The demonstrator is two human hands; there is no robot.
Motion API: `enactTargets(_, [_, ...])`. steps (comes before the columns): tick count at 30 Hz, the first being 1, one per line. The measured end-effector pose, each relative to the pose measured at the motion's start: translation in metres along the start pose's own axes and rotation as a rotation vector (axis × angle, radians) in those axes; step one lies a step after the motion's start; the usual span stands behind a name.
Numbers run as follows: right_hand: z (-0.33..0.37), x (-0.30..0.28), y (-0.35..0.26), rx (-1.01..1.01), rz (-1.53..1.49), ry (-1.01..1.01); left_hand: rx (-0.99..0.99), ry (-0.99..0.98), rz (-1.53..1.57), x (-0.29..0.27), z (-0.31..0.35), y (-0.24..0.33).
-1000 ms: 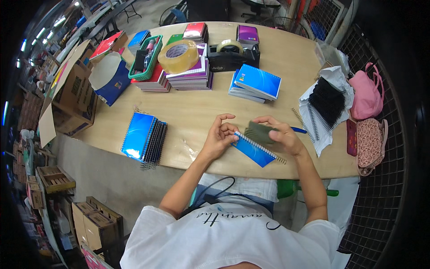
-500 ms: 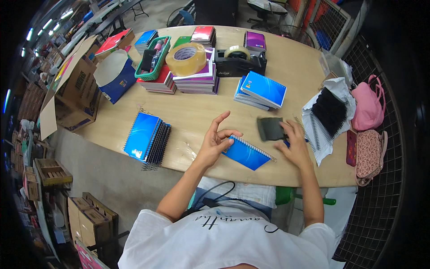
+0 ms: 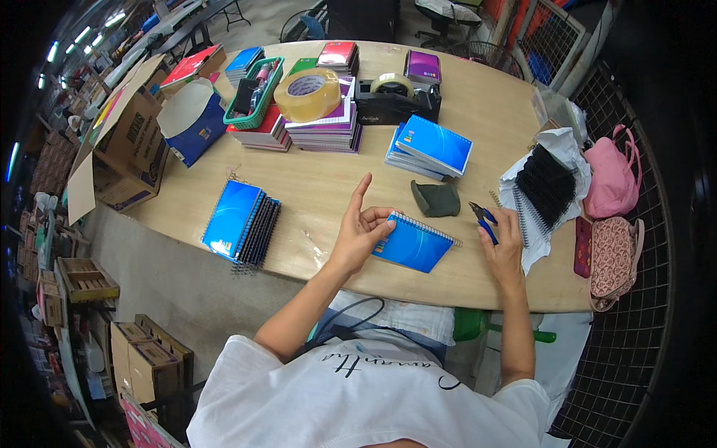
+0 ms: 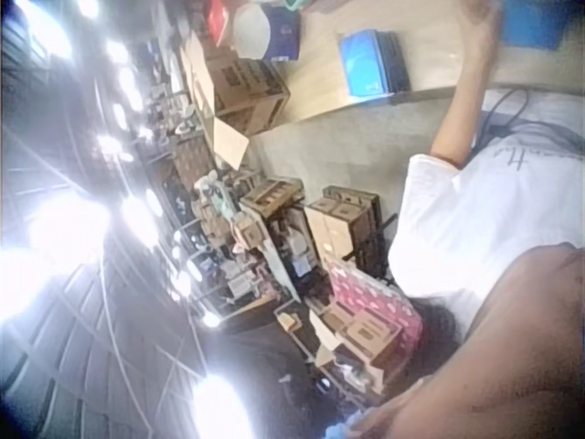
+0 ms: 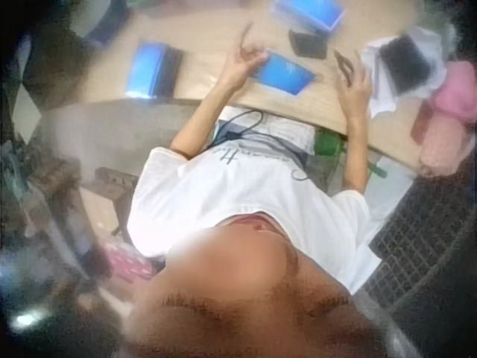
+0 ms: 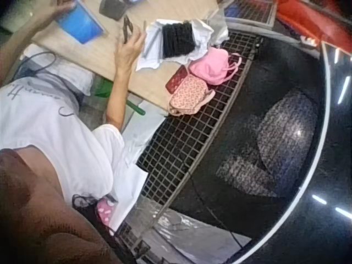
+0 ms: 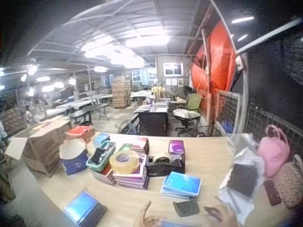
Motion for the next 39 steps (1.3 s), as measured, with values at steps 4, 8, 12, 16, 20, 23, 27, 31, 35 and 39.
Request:
enactTargets(4, [-0.030, -0.015, -0.062, -0.353, 0.071, -0.085, -0.016, -0.026, -0.086, 0.010, 0.001, 0.006])
enactTargets(8, [-0.052, -0.019, -0.115, -0.731, 0.341, -0.077, -0.021, -0.021, -0.137, 0.012, 0.004, 0.008])
enactTargets(12, [-0.054, -0.018, -0.127, -0.929, 0.429, -0.026, -0.035, -0.025, -0.164, 0.014, 0.007, 0.012])
enactTargets(16, [-0.055, -0.012, -0.131, -0.944, 0.438, -0.073, -0.036, -0.025, -0.180, 0.013, 0.008, 0.013])
enactTargets(20, [-0.053, -0.005, -0.118, -0.300, 0.008, -0.494, 0.094, 0.029, -0.249, 0.014, 0.013, 0.016])
enactTargets(23, [-0.040, -0.003, -0.116, -0.124, -0.238, -0.454, 0.194, 0.037, -0.392, 0.014, 0.017, -0.002])
enactTargets(27, [-0.034, -0.014, -0.093, -0.103, -0.187, -0.181, 0.381, 0.169, -0.852, 0.005, 0.037, 0.057])
enactTargets(31, [-0.004, -0.007, -0.024, 0.000, 0.012, -0.189, 0.545, 0.372, -1.199, -0.026, 0.062, 0.152])
enactTargets(35, [0.021, 0.018, 0.003, -0.115, 0.177, -0.179, 0.371, 0.100, -1.487, -0.103, 0.030, 0.193])
enactTargets(39, [0.028, 0.027, 0.007, -0.117, 0.168, -0.109, 0.025, -0.185, -1.649, -0.146, 0.019, 0.167])
Point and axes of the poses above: each hand's wrist, its own z-axis away from the middle knuckle, its own x-axis out of the palm, y = z × x, the point moved 4 cm from there along -z, towards the middle knuckle, and after that the axes turned 4 degrees about -x, right-handed, at the moved point
